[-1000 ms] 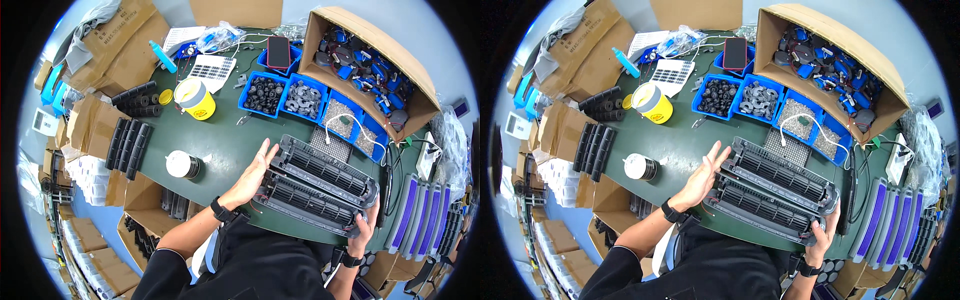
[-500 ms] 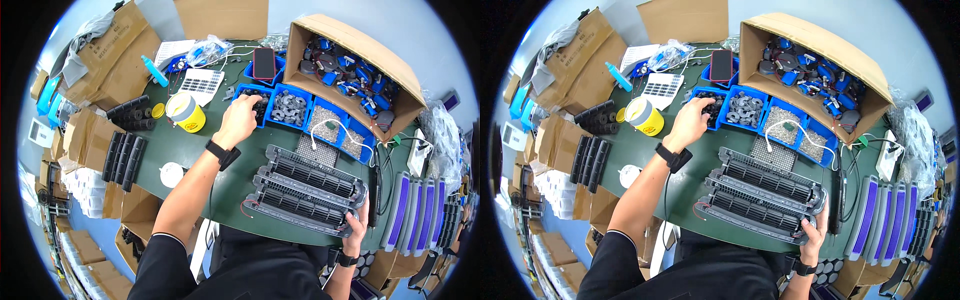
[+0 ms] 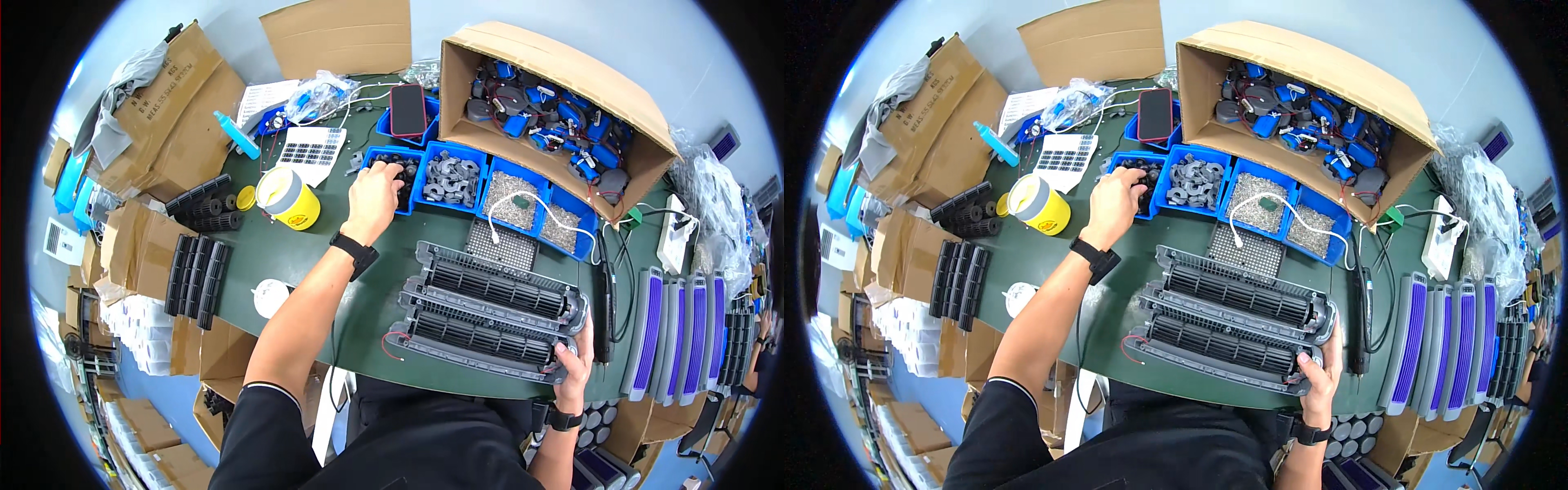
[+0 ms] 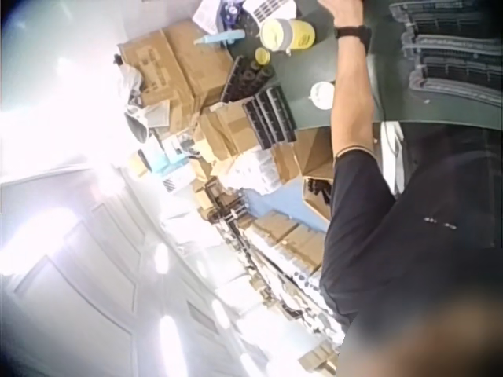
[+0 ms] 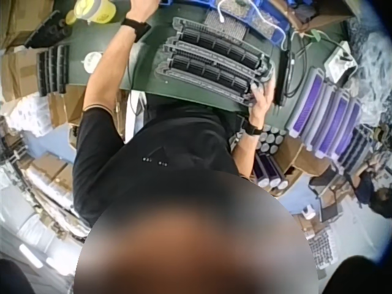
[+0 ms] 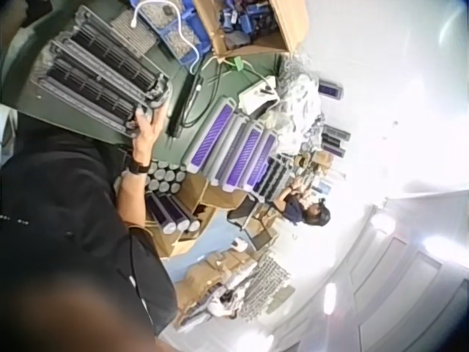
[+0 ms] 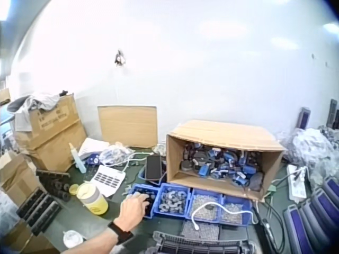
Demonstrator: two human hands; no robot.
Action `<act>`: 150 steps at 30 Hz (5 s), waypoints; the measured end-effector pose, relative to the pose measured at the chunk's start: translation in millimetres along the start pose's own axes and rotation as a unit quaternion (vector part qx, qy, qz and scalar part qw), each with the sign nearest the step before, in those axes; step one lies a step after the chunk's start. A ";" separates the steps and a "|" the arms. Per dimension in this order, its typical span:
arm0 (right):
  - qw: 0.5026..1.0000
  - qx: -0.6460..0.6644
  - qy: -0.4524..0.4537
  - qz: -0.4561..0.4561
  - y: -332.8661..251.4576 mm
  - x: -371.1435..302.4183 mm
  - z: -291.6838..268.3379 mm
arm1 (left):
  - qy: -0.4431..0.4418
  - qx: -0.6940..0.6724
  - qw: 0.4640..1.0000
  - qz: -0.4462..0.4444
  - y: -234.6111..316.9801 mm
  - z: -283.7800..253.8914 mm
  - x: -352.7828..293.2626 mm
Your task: The person assembles electronic devices by inserting purple filter components into gray housings, connecting internal wires, and using a heat gun to seal the units. They handle multiple units sequentially, placing finished items into a cardboard box.
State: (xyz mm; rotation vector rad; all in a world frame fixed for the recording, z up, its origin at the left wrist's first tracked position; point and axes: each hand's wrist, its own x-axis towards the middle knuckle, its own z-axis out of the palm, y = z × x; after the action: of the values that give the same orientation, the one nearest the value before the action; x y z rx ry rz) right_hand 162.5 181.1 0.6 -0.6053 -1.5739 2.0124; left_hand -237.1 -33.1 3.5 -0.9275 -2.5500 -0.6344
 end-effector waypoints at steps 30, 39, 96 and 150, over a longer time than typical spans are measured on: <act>0.999 -0.042 0.023 -0.010 6.9 -0.8 -3.8 | -0.103 -0.814 0.437 -0.369 -4.2 -74.0 -48.7; 1.000 -0.007 0.010 -0.001 10.8 0.9 -7.4 | -0.198 -0.732 0.513 -0.402 22.4 -108.1 -172.0; 0.995 -0.084 0.032 0.042 -0.1 1.2 -4.9 | -0.219 -0.558 0.732 -0.322 50.4 -79.5 -191.8; 0.992 -0.116 0.035 0.045 -7.2 1.5 -0.6 | -0.191 -0.535 0.771 -0.289 49.8 -46.5 -119.1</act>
State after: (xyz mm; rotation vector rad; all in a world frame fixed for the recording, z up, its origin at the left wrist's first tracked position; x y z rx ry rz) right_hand 162.6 184.0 7.4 -0.8397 -1.7807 1.8614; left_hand -109.7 -84.0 1.5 -0.4984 -2.7061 -2.4750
